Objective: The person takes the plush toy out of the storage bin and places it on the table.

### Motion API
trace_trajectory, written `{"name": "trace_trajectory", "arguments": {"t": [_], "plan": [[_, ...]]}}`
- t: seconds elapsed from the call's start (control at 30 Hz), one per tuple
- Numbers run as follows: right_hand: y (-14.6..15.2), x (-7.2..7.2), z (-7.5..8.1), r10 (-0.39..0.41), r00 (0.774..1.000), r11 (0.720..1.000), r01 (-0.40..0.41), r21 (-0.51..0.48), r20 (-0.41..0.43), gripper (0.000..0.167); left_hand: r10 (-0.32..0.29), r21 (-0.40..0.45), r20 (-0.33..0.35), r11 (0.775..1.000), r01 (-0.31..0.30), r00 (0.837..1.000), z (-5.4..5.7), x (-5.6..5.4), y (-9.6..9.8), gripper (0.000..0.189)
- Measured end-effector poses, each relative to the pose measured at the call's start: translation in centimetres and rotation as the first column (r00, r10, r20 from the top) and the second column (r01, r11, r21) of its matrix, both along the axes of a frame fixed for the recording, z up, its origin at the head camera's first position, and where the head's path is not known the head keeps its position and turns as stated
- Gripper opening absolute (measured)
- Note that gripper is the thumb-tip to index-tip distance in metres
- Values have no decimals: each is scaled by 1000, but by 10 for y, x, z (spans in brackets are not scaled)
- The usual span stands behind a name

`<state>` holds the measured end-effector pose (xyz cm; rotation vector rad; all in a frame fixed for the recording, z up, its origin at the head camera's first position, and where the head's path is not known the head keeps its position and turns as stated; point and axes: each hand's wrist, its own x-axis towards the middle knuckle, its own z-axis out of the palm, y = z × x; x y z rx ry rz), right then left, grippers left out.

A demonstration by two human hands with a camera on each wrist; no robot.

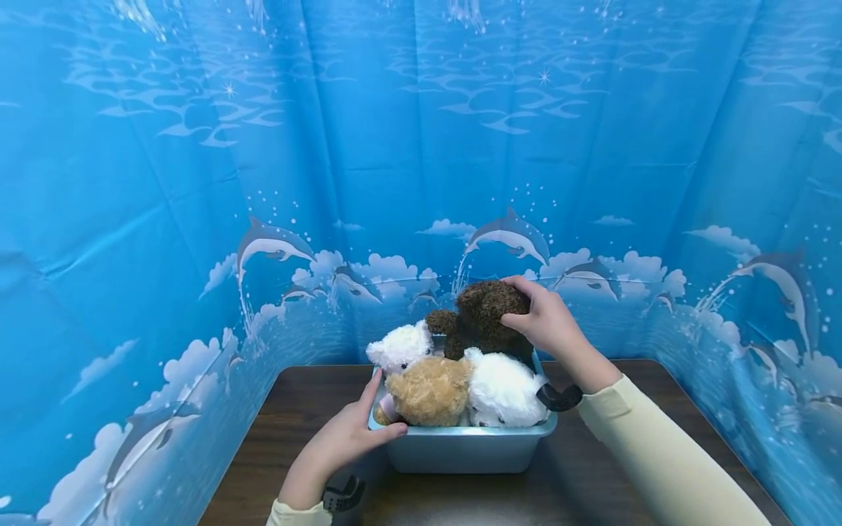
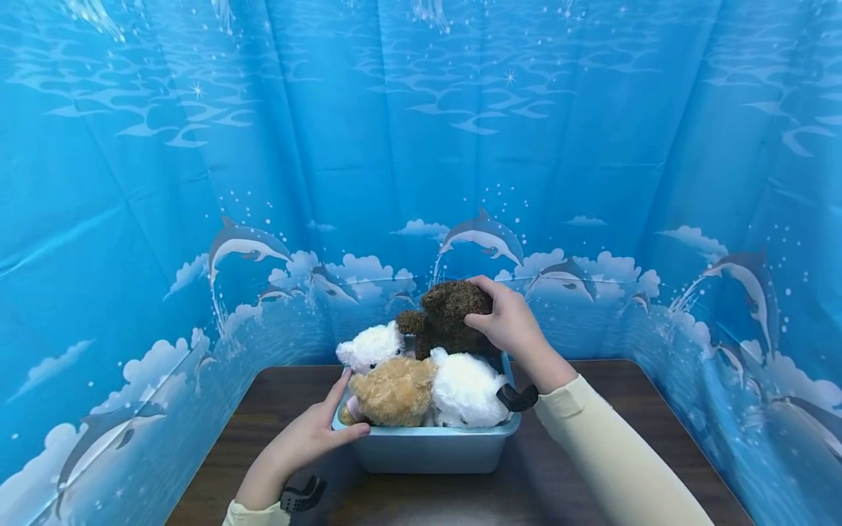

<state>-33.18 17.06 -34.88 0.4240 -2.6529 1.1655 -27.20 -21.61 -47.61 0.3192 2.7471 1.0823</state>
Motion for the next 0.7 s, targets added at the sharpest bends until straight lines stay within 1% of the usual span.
{"name": "trace_trajectory", "arguments": {"t": [0.17, 0.3, 0.37, 0.5, 0.6, 0.7], "plan": [[6, 11, 19, -24, 999, 1000, 24, -5, -42, 59, 2, -4, -5, 1000, -2, 1000, -1, 0, 0, 122], [16, 26, 40, -71, 988, 995, 62, -72, -134, 60, -2, -9, -1, 1000, 2, 1000, -1, -1, 0, 123], [21, 35, 51, -99, 974, 990, 76, -117, -203, 61, -2, -8, -2, 1000, 2, 1000, -1, -1, 0, 123], [28, 52, 71, -145, 936, 979, 89, -184, -321, 61, -4, -11, -8, 1000, 4, 1000, 0, -3, -1, 122], [33, 62, 78, -180, 914, 971, 105, -216, -365, 63, -3, -10, -10, 1000, 3, 1000, -1, -3, -1, 122], [38, 71, 80, -221, 887, 963, 131, -238, -405, 63, 2, -6, -5, 1000, -2, 1000, -3, -2, -1, 122]]}}
